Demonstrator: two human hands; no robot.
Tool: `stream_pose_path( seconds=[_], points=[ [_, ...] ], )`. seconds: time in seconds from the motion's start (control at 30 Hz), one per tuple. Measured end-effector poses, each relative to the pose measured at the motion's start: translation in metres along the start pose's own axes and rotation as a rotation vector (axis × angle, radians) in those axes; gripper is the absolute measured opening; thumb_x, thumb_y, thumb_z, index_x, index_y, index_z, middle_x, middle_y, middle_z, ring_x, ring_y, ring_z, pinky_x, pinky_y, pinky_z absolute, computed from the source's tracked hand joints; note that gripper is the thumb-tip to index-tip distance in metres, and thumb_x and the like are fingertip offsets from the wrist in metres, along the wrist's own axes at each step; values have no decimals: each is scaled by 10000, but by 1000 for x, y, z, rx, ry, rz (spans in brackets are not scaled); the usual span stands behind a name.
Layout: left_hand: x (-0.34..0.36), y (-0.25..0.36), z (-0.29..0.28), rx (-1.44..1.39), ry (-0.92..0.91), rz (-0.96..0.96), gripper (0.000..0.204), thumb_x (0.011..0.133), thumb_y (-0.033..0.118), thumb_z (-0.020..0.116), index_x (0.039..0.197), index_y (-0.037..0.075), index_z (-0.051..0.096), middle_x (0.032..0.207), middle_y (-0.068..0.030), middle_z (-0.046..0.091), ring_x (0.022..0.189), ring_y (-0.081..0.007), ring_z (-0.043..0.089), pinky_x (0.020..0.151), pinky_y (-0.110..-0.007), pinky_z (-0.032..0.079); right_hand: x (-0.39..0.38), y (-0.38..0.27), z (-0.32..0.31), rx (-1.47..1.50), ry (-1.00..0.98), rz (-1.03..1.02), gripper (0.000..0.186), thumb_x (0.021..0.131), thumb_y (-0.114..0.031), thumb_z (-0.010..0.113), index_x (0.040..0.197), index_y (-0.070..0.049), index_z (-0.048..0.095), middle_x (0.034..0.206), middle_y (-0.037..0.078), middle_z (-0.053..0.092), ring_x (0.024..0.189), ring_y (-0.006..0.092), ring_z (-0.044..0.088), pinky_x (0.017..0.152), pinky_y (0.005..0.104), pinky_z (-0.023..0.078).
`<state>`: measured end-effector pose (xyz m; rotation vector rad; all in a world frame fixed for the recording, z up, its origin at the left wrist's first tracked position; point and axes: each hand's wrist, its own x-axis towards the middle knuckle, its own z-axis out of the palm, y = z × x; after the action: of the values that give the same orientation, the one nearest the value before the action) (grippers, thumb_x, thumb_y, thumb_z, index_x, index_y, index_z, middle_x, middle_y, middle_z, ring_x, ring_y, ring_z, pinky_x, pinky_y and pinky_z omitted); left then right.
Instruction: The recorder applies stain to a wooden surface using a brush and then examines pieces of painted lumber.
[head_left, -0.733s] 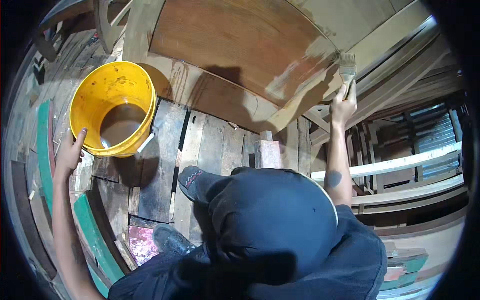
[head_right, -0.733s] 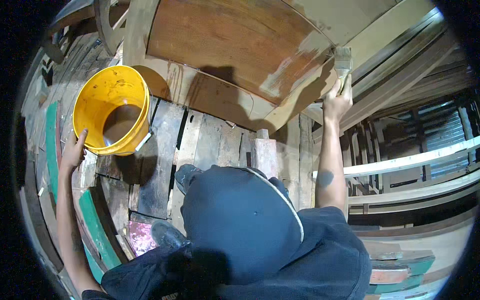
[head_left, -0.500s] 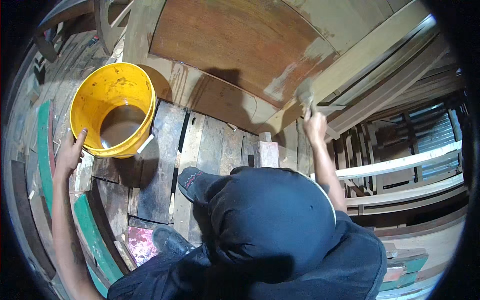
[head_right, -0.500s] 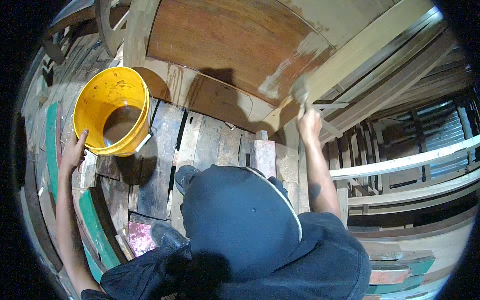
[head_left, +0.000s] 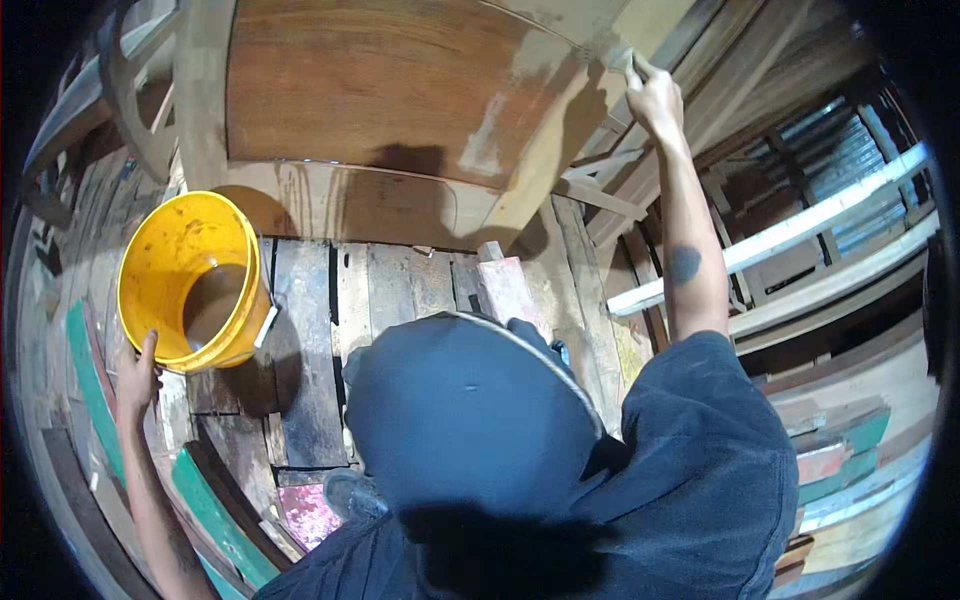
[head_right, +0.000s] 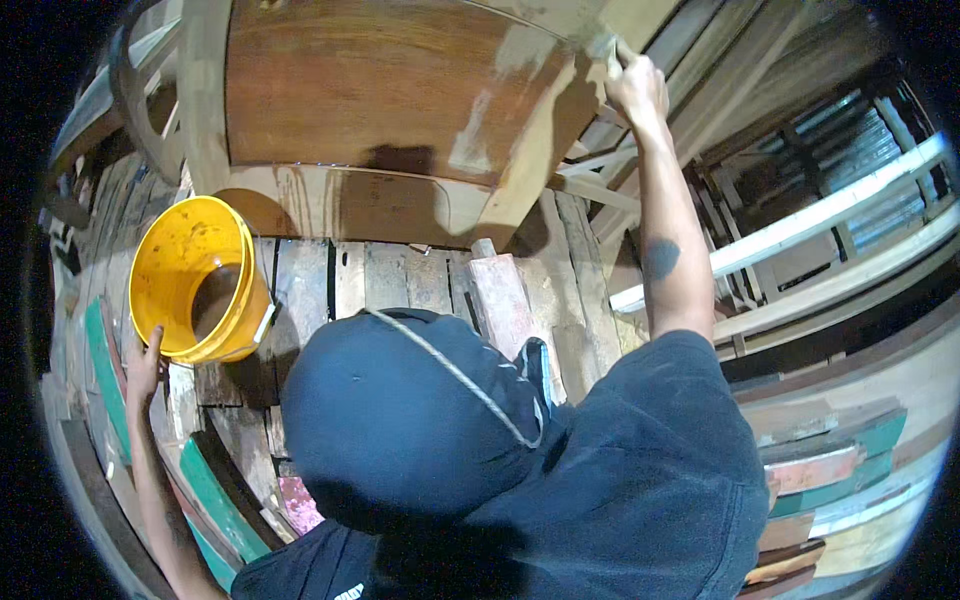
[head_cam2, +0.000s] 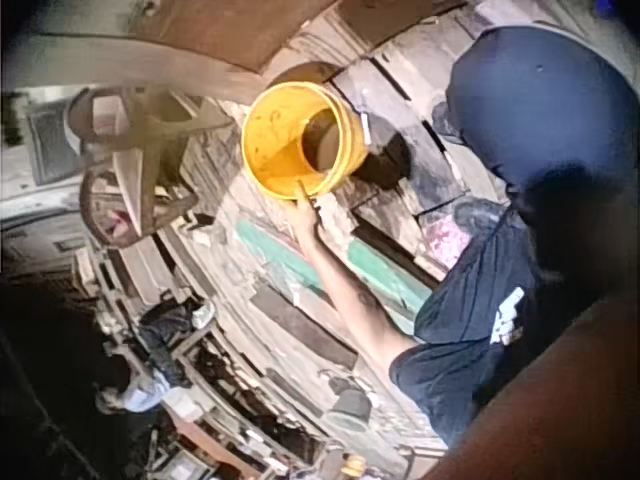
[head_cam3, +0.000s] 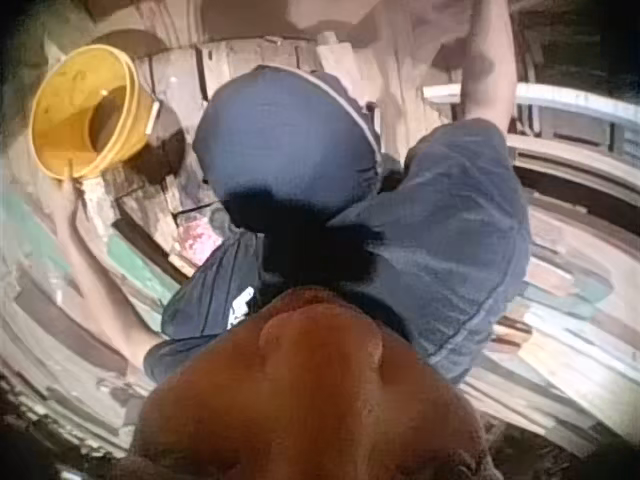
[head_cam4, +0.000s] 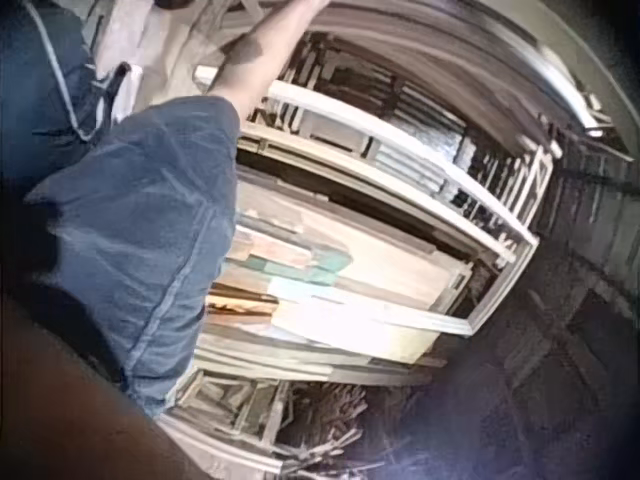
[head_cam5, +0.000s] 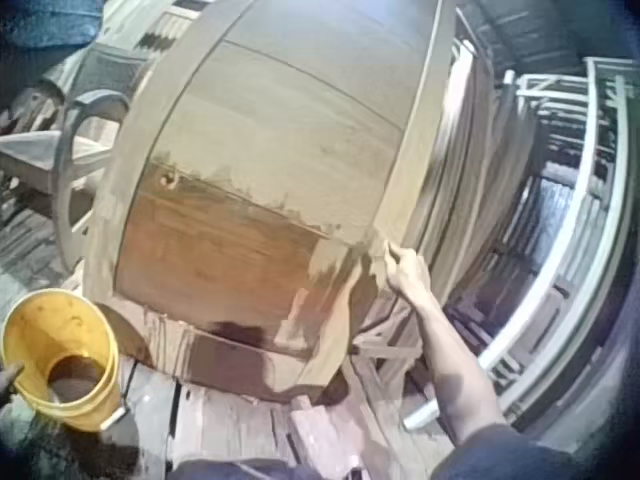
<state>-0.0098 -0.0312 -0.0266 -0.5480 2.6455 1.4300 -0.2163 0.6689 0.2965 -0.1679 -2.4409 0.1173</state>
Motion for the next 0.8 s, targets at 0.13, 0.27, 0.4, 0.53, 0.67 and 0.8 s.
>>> stream_pose_path(
  seconds=[0.13,0.27,0.4,0.53,0.67,0.8],
  points=[
    [-9,28,18,-85,115,20,482,1023,401,551,1326,27,528,857,-96,658,640,-148,628,503,-292,517,-26,16,36,-149,-4,-104,391,1004,-272,531,1365,-148,615,945,262,728,888,437,722,788,533,572],
    [-20,81,41,-172,148,100,431,1003,323,561,1283,-5,543,913,-138,684,706,-177,683,519,-310,557,-115,18,102,-162,-117,-193,542,943,-192,582,1474,-151,482,895,277,705,822,467,702,747,563,566],
    [-44,161,80,-191,154,313,683,963,261,600,1535,3,330,1046,-168,676,652,-186,682,457,-295,540,-172,24,116,-182,-402,-100,515,925,-223,578,1437,-216,515,965,299,693,903,507,673,840,590,533],
    [-8,151,89,-29,218,601,719,962,245,601,1578,54,282,1350,-233,594,1110,-267,637,969,-376,494,-171,37,132,-172,-365,-231,297,921,-253,615,1128,-53,686,928,295,694,885,486,681,814,578,540],
    [-3,199,110,-49,88,383,687,980,288,601,1559,56,314,978,-113,672,809,-157,633,737,-303,513,-150,10,104,-193,-425,-168,233,892,-200,613,981,-12,717,962,279,709,931,453,696,798,536,567],
    [7,228,129,40,135,505,736,935,416,576,1539,75,331,1120,-261,682,992,-311,690,911,-404,524,-99,15,105,-250,-608,-301,250,866,-193,636,1049,-48,728,985,258,723,942,438,706,769,521,562]
  ],
)
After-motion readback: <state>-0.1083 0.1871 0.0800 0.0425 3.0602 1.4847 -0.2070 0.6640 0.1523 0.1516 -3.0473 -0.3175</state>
